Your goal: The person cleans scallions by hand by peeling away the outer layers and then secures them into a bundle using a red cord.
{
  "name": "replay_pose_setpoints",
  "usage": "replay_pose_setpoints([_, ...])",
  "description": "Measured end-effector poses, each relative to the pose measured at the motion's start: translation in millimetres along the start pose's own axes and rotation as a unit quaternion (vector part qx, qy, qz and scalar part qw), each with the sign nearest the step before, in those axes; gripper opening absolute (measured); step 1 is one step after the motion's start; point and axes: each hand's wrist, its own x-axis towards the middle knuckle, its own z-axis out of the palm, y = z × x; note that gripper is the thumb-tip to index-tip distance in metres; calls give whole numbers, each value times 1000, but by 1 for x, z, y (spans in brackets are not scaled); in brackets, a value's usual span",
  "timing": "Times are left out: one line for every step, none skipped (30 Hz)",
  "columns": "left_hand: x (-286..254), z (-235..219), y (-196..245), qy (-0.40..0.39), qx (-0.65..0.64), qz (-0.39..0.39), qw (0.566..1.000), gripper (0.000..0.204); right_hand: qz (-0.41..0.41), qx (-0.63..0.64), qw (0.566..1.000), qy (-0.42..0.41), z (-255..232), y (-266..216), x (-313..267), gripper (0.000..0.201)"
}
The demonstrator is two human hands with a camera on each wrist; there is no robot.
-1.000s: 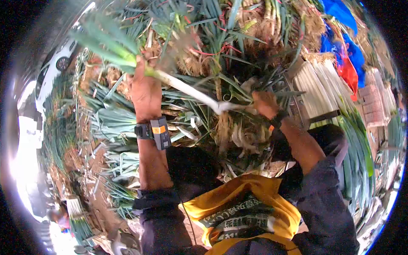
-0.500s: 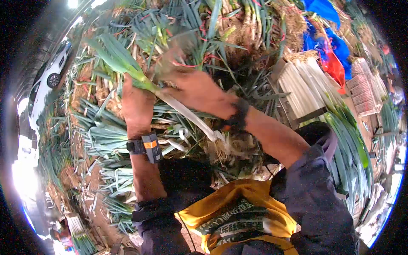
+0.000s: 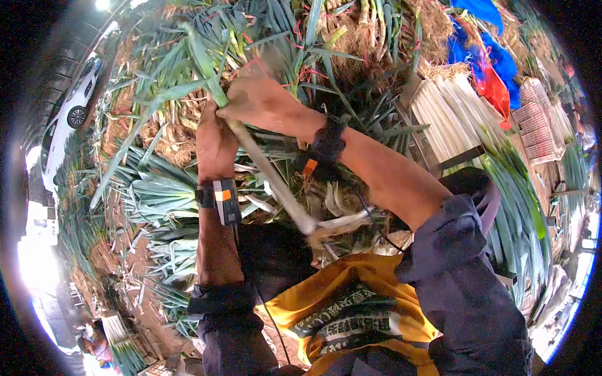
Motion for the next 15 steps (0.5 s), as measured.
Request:
replay_pose_setpoints([-3, 5, 1, -1, 15, 14, 1000, 26, 5, 5, 1000, -13, 0, -1, 0, 35])
replay_pose_setpoints([-6, 11, 4, -2, 31, 27, 999, 26, 27, 14, 999, -21, 1, -1, -1, 35])
replay_pose_setpoints([-8, 14, 6, -3, 47, 40, 998, 26, 49, 23, 998, -28, 1, -1, -1, 34])
replay_pose_setpoints([-5, 8, 2, -24, 22, 51, 998, 25, 73, 31, 996, -34, 0, -3, -2, 34])
replay_pose_setpoints([-3, 1, -2, -30, 71, 65, 995, 25, 56, 41, 997, -43, -1, -4, -6, 34])
replay_pose_setpoints([-2, -6, -5, -34, 118, 81, 989, 26, 38, 52, 996, -55, -4, -7, -9, 34])
replay_pose_setpoints([2, -11, -4, -24, 119, 73, 990, 27, 19, 62, 996, -67, -3, -7, -11, 33])
replay_pose_setpoints([6, -16, -4, -14, 121, 65, 990, 28, 0, 53, 998, -47, 0, -5, -11, 33])
replay_pose_setpoints([12, -20, -2, 11, 77, 29, 997, 30, -17, 43, 999, -26, 5, -4, -13, 33])
replay_pose_setpoints([13, -14, 0, 32, 34, -9, 999, 32, -32, 33, 999, -1, 5, -6, -15, 34])
replay_pose_setpoints([13, -6, 1, 14, 43, -2, 999, 33, 32, 132, 991, -1, -1, -7, -16, 34])
replay_pose_setpoints([9, 0, 4, -1, 53, 6, 999, 34, 95, 234, 968, -3, -8, -8, -18, 34])
replay_pose_setpoints([6, 7, 7, -14, 66, 14, 998, 35, 156, 334, 929, -5, -14, -13, -17, 34])
replay_pose_setpoints([9, 6, 6, -19, 69, 42, 997, 37, 184, 246, 950, -54, -21, -17, -14, 33])
replay_pose_setpoints([12, -3, 9, -34, 81, 52, 995, 35, 208, 261, 940, -68, -24, -25, -21, 29])
